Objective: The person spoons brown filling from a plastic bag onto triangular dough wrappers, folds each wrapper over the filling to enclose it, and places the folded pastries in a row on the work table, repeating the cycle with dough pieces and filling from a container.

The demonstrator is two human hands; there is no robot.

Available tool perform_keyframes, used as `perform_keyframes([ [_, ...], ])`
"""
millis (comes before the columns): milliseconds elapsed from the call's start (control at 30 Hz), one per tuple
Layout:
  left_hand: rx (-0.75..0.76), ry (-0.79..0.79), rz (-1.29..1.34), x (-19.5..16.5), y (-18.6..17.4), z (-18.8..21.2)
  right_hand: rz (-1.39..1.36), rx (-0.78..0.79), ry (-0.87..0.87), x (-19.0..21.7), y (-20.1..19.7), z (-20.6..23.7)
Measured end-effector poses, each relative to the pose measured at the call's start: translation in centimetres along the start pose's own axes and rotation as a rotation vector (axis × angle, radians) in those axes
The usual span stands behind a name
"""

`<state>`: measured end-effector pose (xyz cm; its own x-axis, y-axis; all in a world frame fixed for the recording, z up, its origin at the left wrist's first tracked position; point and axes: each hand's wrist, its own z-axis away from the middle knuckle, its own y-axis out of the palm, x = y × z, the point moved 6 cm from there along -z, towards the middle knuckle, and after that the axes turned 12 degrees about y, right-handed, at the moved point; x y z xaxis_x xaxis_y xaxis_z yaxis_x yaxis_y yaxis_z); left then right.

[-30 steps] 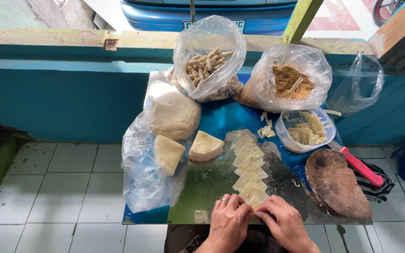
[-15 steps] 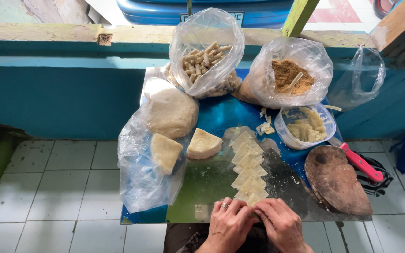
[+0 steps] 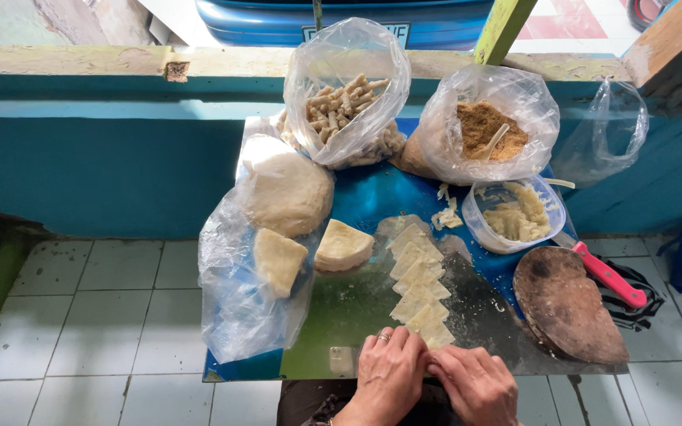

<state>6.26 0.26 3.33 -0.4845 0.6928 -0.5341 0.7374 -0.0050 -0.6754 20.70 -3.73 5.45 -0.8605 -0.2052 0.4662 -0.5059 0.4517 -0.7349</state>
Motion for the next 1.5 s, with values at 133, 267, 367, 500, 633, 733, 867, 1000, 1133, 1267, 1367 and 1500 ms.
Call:
perform_keyframes([
  [133, -0.076, 0.064, 0.009, -0.5, -0.9, -0.2, -0.031, 0.047, 0.053, -0.8, 0.3, -0.6],
  [267, -0.057, 0.134, -0.006, -0.9, -1.0, 0.1, -0.012, 0.089, 0.168, -1.5, 1.2, -1.0],
  [367, -0.008, 0.081, 0.009, -0.4, -0.7, -0.4, 0.055, 0.06, 0.052, -0.7, 0.9, -1.0],
  [500, 0.017, 0.026, 0.035, 0.1, -0.8, -1.2, -0.031, 0.078, 0.006, -0.5, -0.1, -1.4],
  [633, -0.003, 0.104, 0.093, -0.4, -1.5, -1.2, -0.043, 0.142, 0.12, -1.2, 0.2, -2.0],
  [733, 0.0, 0.094, 0.073, -0.2, -1.6, -1.2, 0.011, 0.119, 0.129, -1.0, 0.4, -2.0],
  [867, -0.021, 0.027, 0.076, 0.2, -1.1, -1.6, 0.029, 0.011, -0.01, -0.1, -0.1, -1.8],
  [1000, -0.033, -0.031, 0.076, 0.4, -1.0, -1.6, 0.051, 0.048, 0.006, -0.6, -0.3, -1.7],
  [1133, -0.06, 0.08, 0.109, 0.0, -1.7, -1.5, 0.076, 0.06, 0.086, -1.3, -0.1, -1.7],
  [1267, -0.074, 0.066, 0.054, 0.0, -2.1, -1.7, 0.106, 0.02, 0.021, -0.6, 0.1, -1.8],
  [1367, -0.066, 0.046, 0.107, 0.1, -2.3, -1.9, 0.083, 0.042, -0.055, 0.2, 0.2, -2.0],
  [1500, -0.012, -0.015, 0.203, 0.9, -2.5, -2.1, 0.086, 0.122, -0.019, 0.3, 0.1, -2.8],
])
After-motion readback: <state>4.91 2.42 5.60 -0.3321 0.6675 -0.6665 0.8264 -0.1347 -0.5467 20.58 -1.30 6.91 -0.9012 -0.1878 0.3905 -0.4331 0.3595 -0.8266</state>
